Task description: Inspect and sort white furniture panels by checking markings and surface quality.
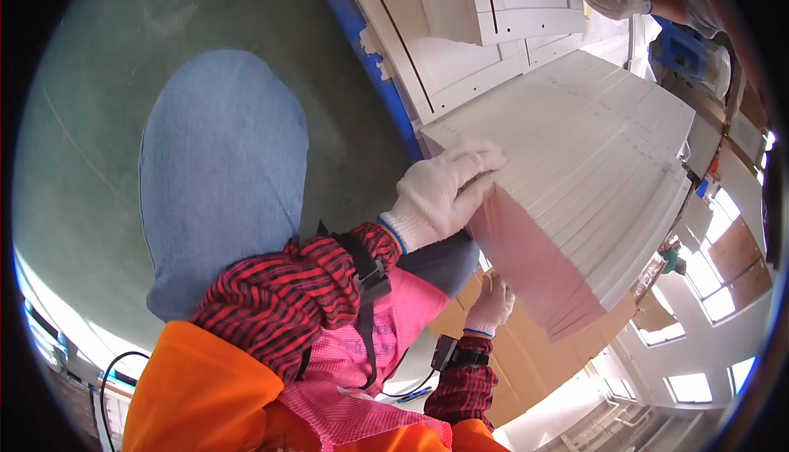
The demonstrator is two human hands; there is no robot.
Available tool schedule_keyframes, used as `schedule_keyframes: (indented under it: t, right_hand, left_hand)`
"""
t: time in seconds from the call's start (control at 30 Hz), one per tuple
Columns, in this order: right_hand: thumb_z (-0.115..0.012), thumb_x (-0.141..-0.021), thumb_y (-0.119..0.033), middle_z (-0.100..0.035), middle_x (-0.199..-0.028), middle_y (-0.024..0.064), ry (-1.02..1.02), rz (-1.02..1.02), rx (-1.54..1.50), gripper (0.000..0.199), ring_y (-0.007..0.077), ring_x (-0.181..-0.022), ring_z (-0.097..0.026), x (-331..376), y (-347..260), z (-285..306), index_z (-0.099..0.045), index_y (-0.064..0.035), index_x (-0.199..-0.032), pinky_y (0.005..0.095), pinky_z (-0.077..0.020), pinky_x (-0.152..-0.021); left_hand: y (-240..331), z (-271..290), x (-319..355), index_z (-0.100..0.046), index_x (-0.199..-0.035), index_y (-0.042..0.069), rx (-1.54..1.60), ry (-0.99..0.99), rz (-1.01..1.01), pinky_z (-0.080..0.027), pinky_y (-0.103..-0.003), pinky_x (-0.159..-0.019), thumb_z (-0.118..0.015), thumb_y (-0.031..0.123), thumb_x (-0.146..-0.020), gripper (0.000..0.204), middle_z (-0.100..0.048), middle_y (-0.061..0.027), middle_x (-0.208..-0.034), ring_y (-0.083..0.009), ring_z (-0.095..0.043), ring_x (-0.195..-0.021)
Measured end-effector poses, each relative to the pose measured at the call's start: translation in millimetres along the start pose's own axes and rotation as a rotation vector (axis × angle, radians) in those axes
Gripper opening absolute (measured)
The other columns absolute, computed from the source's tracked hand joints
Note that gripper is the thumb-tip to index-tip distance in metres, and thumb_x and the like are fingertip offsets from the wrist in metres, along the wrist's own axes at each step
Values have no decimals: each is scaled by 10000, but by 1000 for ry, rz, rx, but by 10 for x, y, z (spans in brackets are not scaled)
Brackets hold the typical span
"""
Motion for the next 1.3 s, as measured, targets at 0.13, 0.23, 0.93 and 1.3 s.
schedule_keyframes:
  t: [0.13,0.23,0.93,1.3]
  right_hand:
    - [-726,-946,-278,-733,-1132,170,84,-418,-1531,328,312,-1030,-701,-148,81,-271,-735,0,-1119,433,-565,-864]
    - [-755,-911,-366,-742,-1134,188,70,-23,69,412,315,-1027,-722,-202,-260,16,-746,2,-1096,419,-583,-873]
    - [-732,-935,-359,-780,-992,141,161,341,306,343,327,-944,-744,-220,-780,156,-768,-28,-1019,434,-575,-822]
    - [-774,-903,-331,-737,-1207,175,111,297,214,461,341,-1140,-690,-228,-637,92,-700,-3,-1218,425,-539,-966]
  left_hand:
    - [127,-43,37,-696,-1285,97,-65,8,-37,-579,-385,-942,-602,39,-938,364,-676,-197,-1316,-368,-694,-1139]
    - [147,-67,67,-684,-1299,82,-57,22,-26,-583,-391,-943,-590,28,-934,381,-675,-209,-1315,-380,-695,-1142]
    - [-82,-102,236,-450,-1524,89,-144,45,-46,-584,-390,-908,-667,93,-931,631,-590,-199,-1440,-383,-665,-1184]
    - [-163,-32,161,-426,-1520,86,-74,-65,134,-585,-367,-880,-705,156,-938,649,-638,-166,-1389,-323,-716,-1095]
Point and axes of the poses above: each hand's wrist, its own x-axis away from the middle knuckle, its own z-axis out of the back of the hand, y = z × x, the point moved 7 cm from there along -x, towards the middle knuckle
